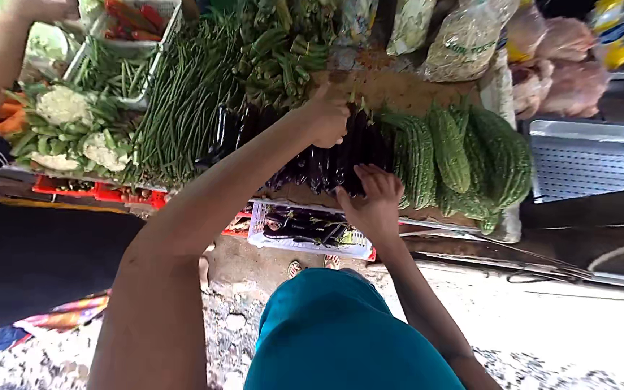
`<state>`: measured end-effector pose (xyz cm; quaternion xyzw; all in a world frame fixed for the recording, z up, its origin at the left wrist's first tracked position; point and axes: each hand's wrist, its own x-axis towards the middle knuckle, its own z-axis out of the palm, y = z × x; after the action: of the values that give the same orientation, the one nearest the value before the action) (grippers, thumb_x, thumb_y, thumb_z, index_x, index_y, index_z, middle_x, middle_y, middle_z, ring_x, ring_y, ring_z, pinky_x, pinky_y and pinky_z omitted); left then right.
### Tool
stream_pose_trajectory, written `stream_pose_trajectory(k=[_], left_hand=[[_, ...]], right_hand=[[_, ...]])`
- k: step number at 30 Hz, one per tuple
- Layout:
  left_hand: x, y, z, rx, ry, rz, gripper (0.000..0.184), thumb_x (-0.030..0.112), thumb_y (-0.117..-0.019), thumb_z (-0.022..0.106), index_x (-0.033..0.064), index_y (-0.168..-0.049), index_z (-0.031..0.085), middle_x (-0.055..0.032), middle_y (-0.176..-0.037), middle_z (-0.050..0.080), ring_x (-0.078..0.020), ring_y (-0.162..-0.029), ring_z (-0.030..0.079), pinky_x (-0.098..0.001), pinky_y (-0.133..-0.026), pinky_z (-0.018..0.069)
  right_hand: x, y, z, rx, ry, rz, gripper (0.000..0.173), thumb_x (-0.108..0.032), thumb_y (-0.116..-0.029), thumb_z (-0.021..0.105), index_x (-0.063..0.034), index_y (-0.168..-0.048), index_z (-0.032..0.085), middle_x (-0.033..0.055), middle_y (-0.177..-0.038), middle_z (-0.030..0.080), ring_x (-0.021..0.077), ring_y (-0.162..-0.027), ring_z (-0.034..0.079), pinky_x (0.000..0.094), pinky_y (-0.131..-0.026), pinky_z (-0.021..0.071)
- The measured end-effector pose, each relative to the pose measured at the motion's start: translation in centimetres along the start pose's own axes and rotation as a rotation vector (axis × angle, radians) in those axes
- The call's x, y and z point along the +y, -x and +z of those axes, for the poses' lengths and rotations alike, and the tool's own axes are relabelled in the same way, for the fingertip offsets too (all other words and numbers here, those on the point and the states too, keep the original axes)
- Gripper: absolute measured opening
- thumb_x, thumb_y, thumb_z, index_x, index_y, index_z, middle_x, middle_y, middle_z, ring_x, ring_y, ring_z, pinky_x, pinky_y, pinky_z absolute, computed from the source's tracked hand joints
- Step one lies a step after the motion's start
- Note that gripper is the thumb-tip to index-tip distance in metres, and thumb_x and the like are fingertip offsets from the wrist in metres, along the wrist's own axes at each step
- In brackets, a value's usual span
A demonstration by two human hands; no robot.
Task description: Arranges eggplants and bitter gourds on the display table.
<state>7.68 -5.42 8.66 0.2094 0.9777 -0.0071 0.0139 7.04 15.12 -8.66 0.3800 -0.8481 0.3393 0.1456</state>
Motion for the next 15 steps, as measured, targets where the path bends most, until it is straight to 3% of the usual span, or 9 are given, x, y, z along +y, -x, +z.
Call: stream_pose_trajectory(k=[2,4,5,7,8,9,10,11,15], left_hand=[[-2.0,0.2,3.3,-0.083,0.07,-0.064,0.04,0.029,-0.1097,0.044,0.0098,-0.138,0.064,-0.0138,-0.155,0.048,-0.0336,-0.151,0.034,-0.0618,-0.125,0.0095],[-1.7,3.0,4.2,0.058,0.139,-0.105,0.033,0.027,-0.1071,0.049,0.0113,-0.128,0.07,-0.0092,-0.14,0.06,-0.0286,-0.139,0.049,-0.0514,-0.122,0.0277],[-1.4,4.8,4.5,0.141,0.16,-0.111,0.031,0.025,-0.1061,0.05,0.0099,-0.12,0.073,-0.0091,-0.131,0.065,-0.0278,-0.131,0.055,-0.0478,-0.117,0.0351],[-1.2,8.3,4.9,0.193,0.18,-0.167,0.028,0.021,-0.1052,0.052,0.0076,-0.117,0.073,-0.0103,-0.126,0.067,-0.0282,-0.126,0.059,-0.0461,-0.114,0.0394],[-1.0,9.8,5.0,0.197,0.175,-0.205,0.028,0.02,-0.1053,0.051,0.0073,-0.118,0.073,-0.0105,-0.127,0.067,-0.0286,-0.127,0.058,-0.0461,-0.114,0.0393],[-0.8,11.0,5.3,0.215,0.17,-0.244,0.029,0.02,-0.1055,0.051,0.0074,-0.118,0.073,-0.0105,-0.128,0.067,-0.0288,-0.127,0.058,-0.0465,-0.114,0.0396],[-0.2,12.0,5.7,0.246,0.172,-0.294,0.029,0.021,-0.1055,0.051,0.0083,-0.118,0.074,-0.0099,-0.129,0.067,-0.0282,-0.127,0.058,-0.0471,-0.114,0.0401],[0.6,12.8,6.2,0.293,0.177,-0.355,0.029,0.022,-0.1052,0.052,0.0095,-0.118,0.074,-0.009,-0.13,0.067,-0.0269,-0.127,0.059,-0.0473,-0.114,0.0405],[3.7,14.8,9.8,0.457,0.182,-0.519,0.024,0.022,-0.1019,0.059,0.013,-0.116,0.076,-0.005,-0.126,0.068,-0.0213,-0.124,0.06,-0.0448,-0.112,0.044]], right_hand=[[0.2,1.5,-1.0,0.09,-0.11,-0.213,0.036,-0.036,-0.0957,0.068,-0.0067,-0.115,0.074,0.0125,-0.113,0.073,0.029,-0.111,0.066,0.0465,-0.097,0.0514],[1.0,3.7,-0.1,0.043,-0.18,-0.385,0.027,-0.032,-0.0955,0.066,-0.0076,-0.096,0.076,0.0096,-0.089,0.074,0.0246,-0.087,0.069,0.0398,-0.081,0.0553],[1.6,5.1,1.2,-0.059,-0.192,-0.414,0.029,-0.033,-0.0971,0.063,-0.0083,-0.088,0.075,0.0084,-0.083,0.074,0.0235,-0.081,0.07,0.0389,-0.076,0.0576],[2.9,7.2,5.2,-0.401,-0.152,-0.348,0.037,-0.034,-0.1007,0.057,-0.0054,-0.083,0.073,0.0126,-0.083,0.073,0.0292,-0.081,0.073,0.0463,-0.073,0.0598],[3.3,7.5,7.5,-0.642,-0.104,-0.254,0.038,-0.034,-0.1027,0.054,-0.002,-0.093,0.074,0.0176,-0.094,0.074,0.0347,-0.093,0.073,0.0524,-0.081,0.0588],[3.6,7.5,9.8,-0.901,-0.055,-0.128,0.04,-0.033,-0.1054,0.051,-0.0003,-0.116,0.071,0.0221,-0.118,0.07,0.0393,-0.114,0.067,0.0574,-0.097,0.0527],[4.1,7.6,12.5,-1.047,-0.012,-0.033,0.042,-0.031,-0.1053,0.052,-0.0016,-0.132,0.065,0.0236,-0.135,0.063,0.0409,-0.128,0.059,0.0596,-0.108,0.0452],[4.7,7.8,15.0,-1.122,0.023,0.038,0.046,-0.03,-0.1042,0.054,-0.0031,-0.141,0.059,0.0241,-0.145,0.056,0.0414,-0.137,0.051,0.0606,-0.114,0.0381],[5.4,8.8,21.2,-1.209,0.16,0.073,0.056,-0.027,-0.0975,0.066,0.0022,-0.144,0.055,0.0285,-0.148,0.051,0.0457,-0.141,0.045,0.0648,-0.115,0.0346]])
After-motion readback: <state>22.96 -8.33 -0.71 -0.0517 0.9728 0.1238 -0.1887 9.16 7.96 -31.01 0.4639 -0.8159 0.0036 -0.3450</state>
